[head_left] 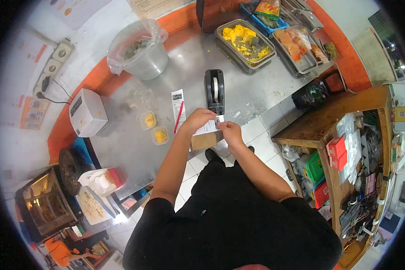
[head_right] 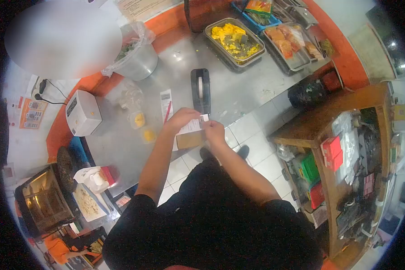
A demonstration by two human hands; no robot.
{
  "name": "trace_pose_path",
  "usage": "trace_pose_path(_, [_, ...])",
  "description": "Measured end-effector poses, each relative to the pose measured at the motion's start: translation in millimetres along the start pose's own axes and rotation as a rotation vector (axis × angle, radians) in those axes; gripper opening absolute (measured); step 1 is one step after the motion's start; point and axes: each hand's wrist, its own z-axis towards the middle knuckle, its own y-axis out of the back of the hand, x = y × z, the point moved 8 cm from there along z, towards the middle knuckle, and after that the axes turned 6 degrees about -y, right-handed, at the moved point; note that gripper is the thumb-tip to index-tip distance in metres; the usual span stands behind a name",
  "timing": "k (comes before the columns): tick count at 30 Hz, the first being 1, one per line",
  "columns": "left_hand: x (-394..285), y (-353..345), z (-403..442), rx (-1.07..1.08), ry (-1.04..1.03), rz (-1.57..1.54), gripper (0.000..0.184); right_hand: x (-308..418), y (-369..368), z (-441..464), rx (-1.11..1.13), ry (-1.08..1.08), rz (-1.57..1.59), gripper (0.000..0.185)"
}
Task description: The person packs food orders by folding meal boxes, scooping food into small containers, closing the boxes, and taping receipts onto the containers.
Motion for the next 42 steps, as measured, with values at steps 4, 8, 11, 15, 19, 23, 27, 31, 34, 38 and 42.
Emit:
trace_pose_path(4, [6.5, -5.9, 3.9, -0.049, 0.032, 0.054, 0.027, -17.1, 1.5, 12.0, -0.006, -0.014, -0.02, 0.018])
trace_pose_path(8, [4.9, -1.2, 2.9, -0.272, -0.035, 0.316, 0.028, -25.3, 5.3, 19.7, -0.058, 0.019, -0.046, 0.02])
trace_pose_path(11, [-6.2, -2.9, -1.7, -0.362, -0.049, 0.49, 0.029, -26.7, 9.0, 24.9, -0.084, 0.028, -0.114, 0.019])
trace_pose_path(15, [-18.4, -8.3, -6.8, -0.484, -0.111, 0.73, 0.028, -20.4, 10.8, 28.4, -0.113, 0.055, -0.187, 0.017])
trace_pose_path(19, [-19.5, -15.1, -7.8, -0.555, -0.055, 0.794, 0.026, -22.2, 12.8, 42.8, -0.104, 0.094, -0.232, 0.017])
trace_pose_path(23, [5.1, -17.4, 19.9, -0.516, -0.173, 1.382, 0.026, -13.6, 8.8, 55.0, -0.042, 0.219, -0.455, 0.017])
trace_pose_path(27, [-8.8, -16.2, 13.3, -0.632, -0.065, 1.418, 0.025, 0.8, 7.8, 55.8, 0.033, 0.232, -0.579, 0.03])
trace_pose_path(31, [-39.1, -40.0, 5.0, -0.617, 0.029, 1.533, 0.021, 14.0, 11.2, 53.9, 0.12, 0.13, -0.479, 0.029])
trace_pose_path(34, [-37.6, -33.8, -14.2, -0.773, 0.103, 1.458, 0.023, 12.7, 0.9, 53.5, 0.173, 0.183, -0.521, 0.031])
trace_pose_path(38, [-67.3, -68.6, -12.5, -0.793, 0.129, 1.54, 0.028, 17.7, 29.9, 45.9, 0.192, 0.173, -0.382, 0.025])
trace_pose_path(42, [-70.7, -171.4, 40.9, -0.594, -0.551, 0.694, 0.022, 16.7, 151.3, 56.4, 0.121, 0.501, 0.012, 0.015])
